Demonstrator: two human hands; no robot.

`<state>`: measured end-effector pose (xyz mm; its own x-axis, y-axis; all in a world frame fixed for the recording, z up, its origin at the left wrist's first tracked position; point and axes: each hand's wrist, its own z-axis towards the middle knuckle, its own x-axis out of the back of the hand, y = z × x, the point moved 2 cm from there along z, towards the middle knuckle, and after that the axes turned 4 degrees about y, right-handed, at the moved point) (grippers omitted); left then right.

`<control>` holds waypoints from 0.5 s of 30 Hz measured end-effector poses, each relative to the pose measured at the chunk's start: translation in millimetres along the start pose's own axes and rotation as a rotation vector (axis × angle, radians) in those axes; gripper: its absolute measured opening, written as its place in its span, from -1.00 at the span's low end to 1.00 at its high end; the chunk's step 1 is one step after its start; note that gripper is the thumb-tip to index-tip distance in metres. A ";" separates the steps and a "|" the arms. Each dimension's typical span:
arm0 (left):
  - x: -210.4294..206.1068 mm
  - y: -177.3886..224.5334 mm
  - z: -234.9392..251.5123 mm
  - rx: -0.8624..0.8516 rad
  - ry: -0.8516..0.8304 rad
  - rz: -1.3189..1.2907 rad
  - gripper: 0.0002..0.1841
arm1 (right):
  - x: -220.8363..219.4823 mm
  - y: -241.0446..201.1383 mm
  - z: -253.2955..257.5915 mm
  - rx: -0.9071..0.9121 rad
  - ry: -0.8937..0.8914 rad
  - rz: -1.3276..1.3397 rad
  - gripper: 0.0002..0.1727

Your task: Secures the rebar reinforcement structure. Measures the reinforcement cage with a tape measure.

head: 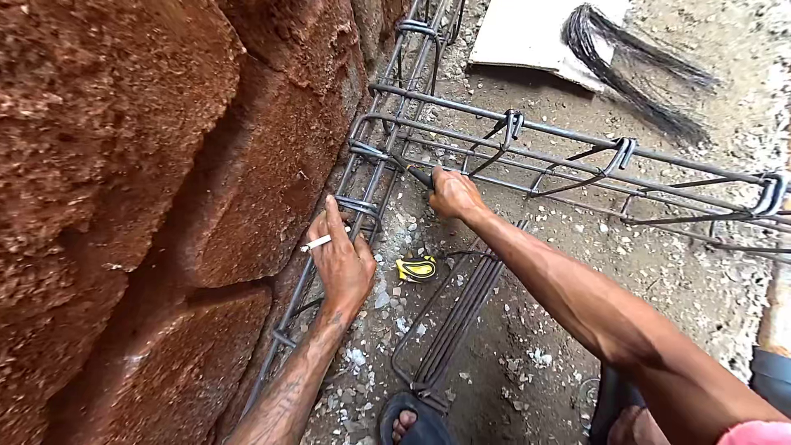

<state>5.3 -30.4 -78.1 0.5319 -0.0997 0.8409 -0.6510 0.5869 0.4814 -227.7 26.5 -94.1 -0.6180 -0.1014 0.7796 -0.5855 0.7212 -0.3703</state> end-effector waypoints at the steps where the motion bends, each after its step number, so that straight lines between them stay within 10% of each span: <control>1: 0.1 0.0 -0.1 0.001 0.001 -0.002 -0.20 | 1.1 1.4 3.1 0.008 -0.033 0.038 -0.71; 15: 1.2 -2.4 -1.8 -0.004 -0.001 0.010 -0.20 | -11.6 25.0 35.8 -0.190 -0.045 0.413 -0.68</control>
<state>8.4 -30.5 -78.7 0.5249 -0.0942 0.8459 -0.6543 0.5911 0.4718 -254.0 21.2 -130.5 -0.8038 0.1944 0.5622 -0.1811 0.8202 -0.5426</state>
